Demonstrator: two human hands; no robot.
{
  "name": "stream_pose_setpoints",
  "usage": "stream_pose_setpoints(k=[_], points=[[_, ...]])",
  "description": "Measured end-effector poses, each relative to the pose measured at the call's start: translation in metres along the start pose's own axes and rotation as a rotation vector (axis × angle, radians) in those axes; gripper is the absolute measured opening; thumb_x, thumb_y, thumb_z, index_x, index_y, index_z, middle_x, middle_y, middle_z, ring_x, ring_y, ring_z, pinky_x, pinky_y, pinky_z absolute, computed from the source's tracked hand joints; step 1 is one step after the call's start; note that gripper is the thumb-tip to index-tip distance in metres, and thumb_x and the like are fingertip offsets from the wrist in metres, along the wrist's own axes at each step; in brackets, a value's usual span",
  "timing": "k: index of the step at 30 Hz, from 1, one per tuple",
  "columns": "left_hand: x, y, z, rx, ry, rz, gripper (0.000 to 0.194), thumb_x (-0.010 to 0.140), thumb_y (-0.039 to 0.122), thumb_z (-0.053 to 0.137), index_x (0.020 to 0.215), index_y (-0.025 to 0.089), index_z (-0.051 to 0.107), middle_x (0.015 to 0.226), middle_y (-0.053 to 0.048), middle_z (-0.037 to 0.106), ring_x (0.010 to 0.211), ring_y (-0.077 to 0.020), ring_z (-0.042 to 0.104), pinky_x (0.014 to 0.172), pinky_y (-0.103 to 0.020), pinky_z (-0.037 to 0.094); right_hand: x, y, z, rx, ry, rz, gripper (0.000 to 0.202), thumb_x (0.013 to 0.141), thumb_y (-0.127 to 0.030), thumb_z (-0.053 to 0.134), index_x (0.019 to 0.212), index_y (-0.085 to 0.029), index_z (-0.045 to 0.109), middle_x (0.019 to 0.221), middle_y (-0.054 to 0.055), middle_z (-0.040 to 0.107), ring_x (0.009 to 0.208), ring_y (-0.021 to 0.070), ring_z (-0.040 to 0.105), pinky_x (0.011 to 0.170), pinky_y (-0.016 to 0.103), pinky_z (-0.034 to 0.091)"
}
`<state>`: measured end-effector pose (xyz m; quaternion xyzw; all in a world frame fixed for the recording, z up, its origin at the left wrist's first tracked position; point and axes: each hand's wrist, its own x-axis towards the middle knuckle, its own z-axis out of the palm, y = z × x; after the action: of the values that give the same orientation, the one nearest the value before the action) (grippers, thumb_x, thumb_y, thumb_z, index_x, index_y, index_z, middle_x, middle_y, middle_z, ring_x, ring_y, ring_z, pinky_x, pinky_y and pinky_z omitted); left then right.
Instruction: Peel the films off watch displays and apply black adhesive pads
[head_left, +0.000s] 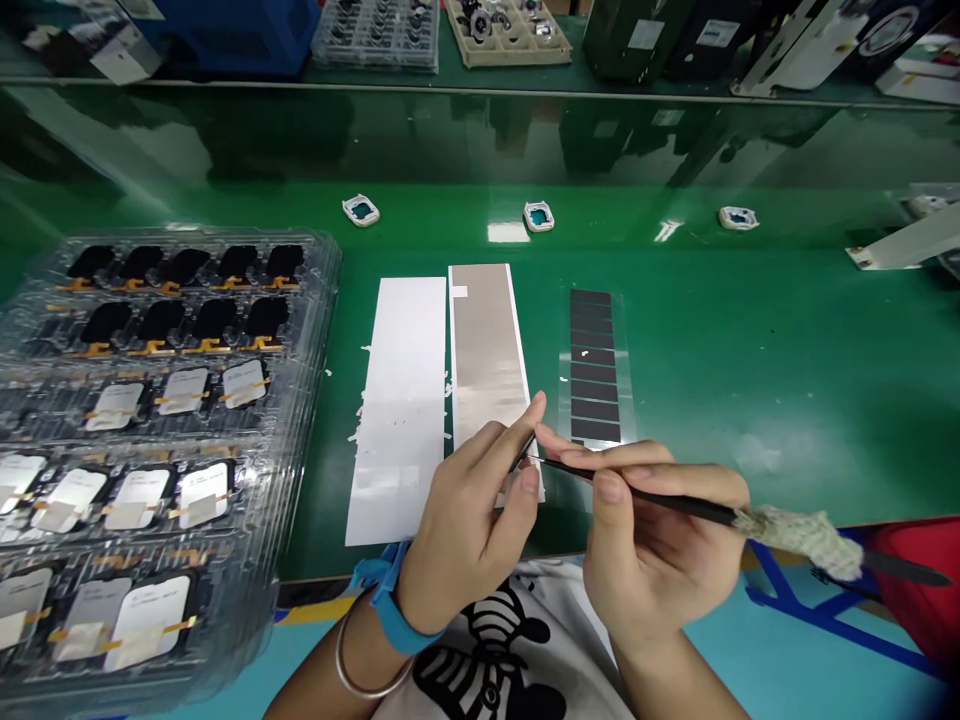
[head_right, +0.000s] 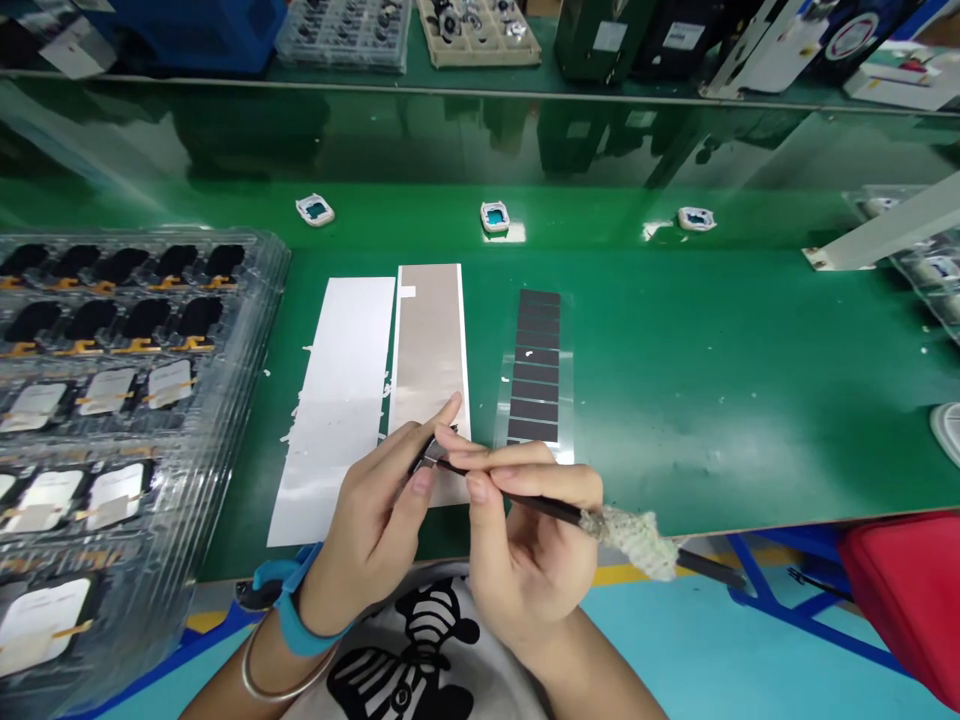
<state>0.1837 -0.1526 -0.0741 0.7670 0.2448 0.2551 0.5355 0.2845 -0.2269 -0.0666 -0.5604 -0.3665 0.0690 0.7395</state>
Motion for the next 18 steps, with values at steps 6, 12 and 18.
stream_pose_setpoints(k=[6,12,18], points=[[0.0000,-0.0012,0.0007,0.009,-0.001,0.016,0.049,0.105,0.029,0.036,0.153,0.024,0.040,0.092,-0.007,0.061,0.081,-0.0220,0.057,0.072,-0.034,0.047,-0.0002,0.0032,-0.0014,0.036,0.003,-0.002,0.025,0.088,0.000,0.058,0.099,-0.022,0.057,0.087,0.001,0.071,0.085,0.0198,0.075,0.083,0.046,0.069],[0.0007,-0.0038,0.0022,0.011,0.013,0.057,0.050,0.105,0.030,0.036,0.154,0.025,0.038,0.088,-0.006,0.058,0.080,-0.0213,0.056,0.071,-0.035,0.048,0.0014,0.0076,-0.0020,0.097,-0.012,-0.062,0.027,0.086,0.006,0.056,0.101,-0.016,0.058,0.088,0.003,0.071,0.083,0.0193,0.075,0.081,0.043,0.069],[0.0010,-0.0051,0.0025,0.012,0.016,0.058,0.050,0.105,0.029,0.037,0.155,0.027,0.037,0.090,-0.005,0.058,0.083,-0.0210,0.057,0.073,-0.035,0.049,0.0010,0.0088,-0.0017,0.070,0.002,-0.060,0.026,0.086,0.004,0.058,0.101,-0.018,0.058,0.086,0.003,0.069,0.084,0.0215,0.075,0.078,0.043,0.070]])
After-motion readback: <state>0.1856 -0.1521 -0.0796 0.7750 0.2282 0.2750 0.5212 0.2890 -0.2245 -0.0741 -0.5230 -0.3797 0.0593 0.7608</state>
